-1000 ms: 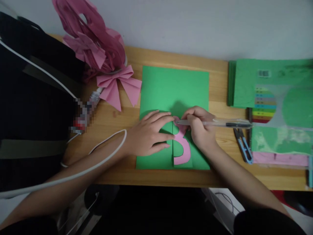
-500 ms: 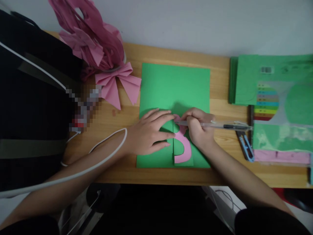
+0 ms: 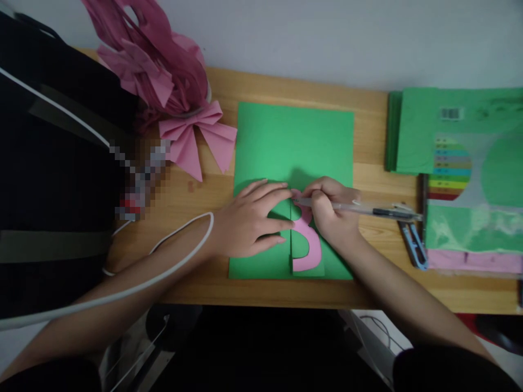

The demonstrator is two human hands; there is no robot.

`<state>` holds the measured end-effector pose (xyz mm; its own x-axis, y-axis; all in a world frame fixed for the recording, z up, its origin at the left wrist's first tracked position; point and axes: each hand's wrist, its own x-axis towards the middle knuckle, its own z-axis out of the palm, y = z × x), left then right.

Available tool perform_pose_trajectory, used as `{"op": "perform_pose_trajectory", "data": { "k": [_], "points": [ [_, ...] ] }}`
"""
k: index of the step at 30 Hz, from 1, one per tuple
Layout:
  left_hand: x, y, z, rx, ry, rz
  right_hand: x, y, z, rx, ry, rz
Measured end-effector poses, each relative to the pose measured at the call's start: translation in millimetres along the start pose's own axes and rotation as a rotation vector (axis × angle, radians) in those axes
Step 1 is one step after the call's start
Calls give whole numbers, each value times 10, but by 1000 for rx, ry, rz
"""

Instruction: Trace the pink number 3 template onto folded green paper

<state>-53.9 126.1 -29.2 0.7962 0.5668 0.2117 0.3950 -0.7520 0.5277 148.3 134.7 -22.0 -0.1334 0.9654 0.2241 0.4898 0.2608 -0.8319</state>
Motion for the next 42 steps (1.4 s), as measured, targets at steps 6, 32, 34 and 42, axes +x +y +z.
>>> {"op": "perform_pose_trajectory", "data": {
  "k": [6, 32, 34, 42],
  "points": [
    [3, 3, -3, -1, 6, 4, 1, -9, 3, -8, -6, 29],
    [7, 3, -5, -18, -4, -5, -7, -1, -3, 19, 0, 56],
    [7, 3, -4, -14, 1, 0, -5, -2, -7, 8, -8, 53],
    [6, 7, -13, -11, -19, -15, -8, 4, -16, 52, -1, 27]
  ]
}}
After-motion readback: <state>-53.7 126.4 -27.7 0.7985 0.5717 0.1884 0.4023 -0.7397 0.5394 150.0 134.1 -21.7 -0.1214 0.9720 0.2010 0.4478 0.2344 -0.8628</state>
